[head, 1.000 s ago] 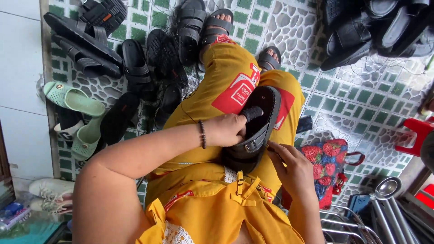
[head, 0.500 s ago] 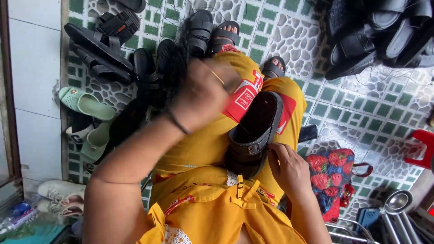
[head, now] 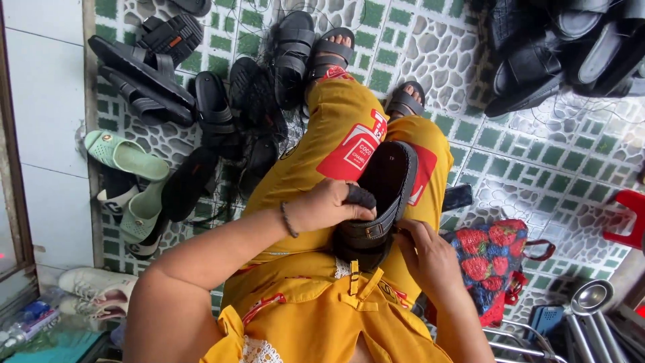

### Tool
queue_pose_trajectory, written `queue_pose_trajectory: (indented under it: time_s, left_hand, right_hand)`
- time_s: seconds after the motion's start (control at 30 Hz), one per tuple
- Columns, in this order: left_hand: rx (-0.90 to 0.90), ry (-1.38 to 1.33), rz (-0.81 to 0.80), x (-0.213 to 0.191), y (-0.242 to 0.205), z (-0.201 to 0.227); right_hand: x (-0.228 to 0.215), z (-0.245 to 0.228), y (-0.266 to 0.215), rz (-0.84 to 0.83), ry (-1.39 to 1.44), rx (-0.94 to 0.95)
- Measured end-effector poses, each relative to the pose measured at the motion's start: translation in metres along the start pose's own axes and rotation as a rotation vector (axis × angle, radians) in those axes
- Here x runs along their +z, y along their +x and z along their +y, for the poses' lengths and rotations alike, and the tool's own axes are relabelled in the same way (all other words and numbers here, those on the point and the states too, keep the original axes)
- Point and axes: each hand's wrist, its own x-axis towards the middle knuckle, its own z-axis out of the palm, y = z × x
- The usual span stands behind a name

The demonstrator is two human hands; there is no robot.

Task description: The person sews a black sandal strap by hand using a needle and thread while sitting on a tiled floor.

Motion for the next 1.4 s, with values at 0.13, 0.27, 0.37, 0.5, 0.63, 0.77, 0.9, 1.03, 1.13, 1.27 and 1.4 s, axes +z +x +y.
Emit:
queue_pose_trajectory:
  time_s: [0.13, 0.27, 0.37, 0.5, 0.63, 0.77, 0.9, 1.03, 1.13, 1.27, 1.4]
  left_hand:
    - [-0.115, 0.712, -0.091, 0.015, 0.021, -0.03]
    - [-0.081, 0.659, -0.292, 0.011, 0.024, -0.034]
    - [0.131, 0.692, -0.359, -0.003, 0.02, -0.028]
    - [0.168, 0.754, -0.273, -0.002, 0.026, 0.0]
    - [0.14, 0.759, -0.211, 0.006, 0.031, 0.006]
    - [0.269, 0.858, -0.1, 0.013, 0.031, 0.01]
    - [0.475, 0.927, 0.214, 0.019, 0.037, -0.029]
    - [0.464, 0.96, 0.655, -0.029, 0.043, -0.002]
    - [0.677, 1.272, 0.358, 0.006, 0.035, -0.012]
    - [0.284, 1.024, 0.127, 0.021, 0.029, -0.026]
    - [0.113, 0.9, 0.06, 0.017, 0.035, -0.032]
  right_hand:
    - [0.022, -0.001, -0.016, 0.094, 0.095, 0.137]
    - [0.019, 0.002, -0.014, 0.131, 0.082, 0.095]
    - [0.016, 0.01, -0.007, 0.117, 0.056, -0.03]
    - [0.004, 0.012, 0.005, 0.127, -0.02, -0.114]
    - [-0.035, 0.008, 0.001, -0.019, -0.247, -0.231]
    - [-0.055, 0.042, -0.025, -0.029, -0.3, -0.038]
    - [-0.043, 0.045, -0.051, -0.004, -0.022, 0.28]
    - [0.008, 0.057, -0.056, 0.295, 0.631, 0.335]
    - [0.034, 0.045, -0.039, 0.462, 0.692, 0.316]
    - [0.053, 0.022, -0.019, 0.532, 0.818, 0.317]
    - [0.05, 0.015, -0.036, 0.521, 0.947, 0.264]
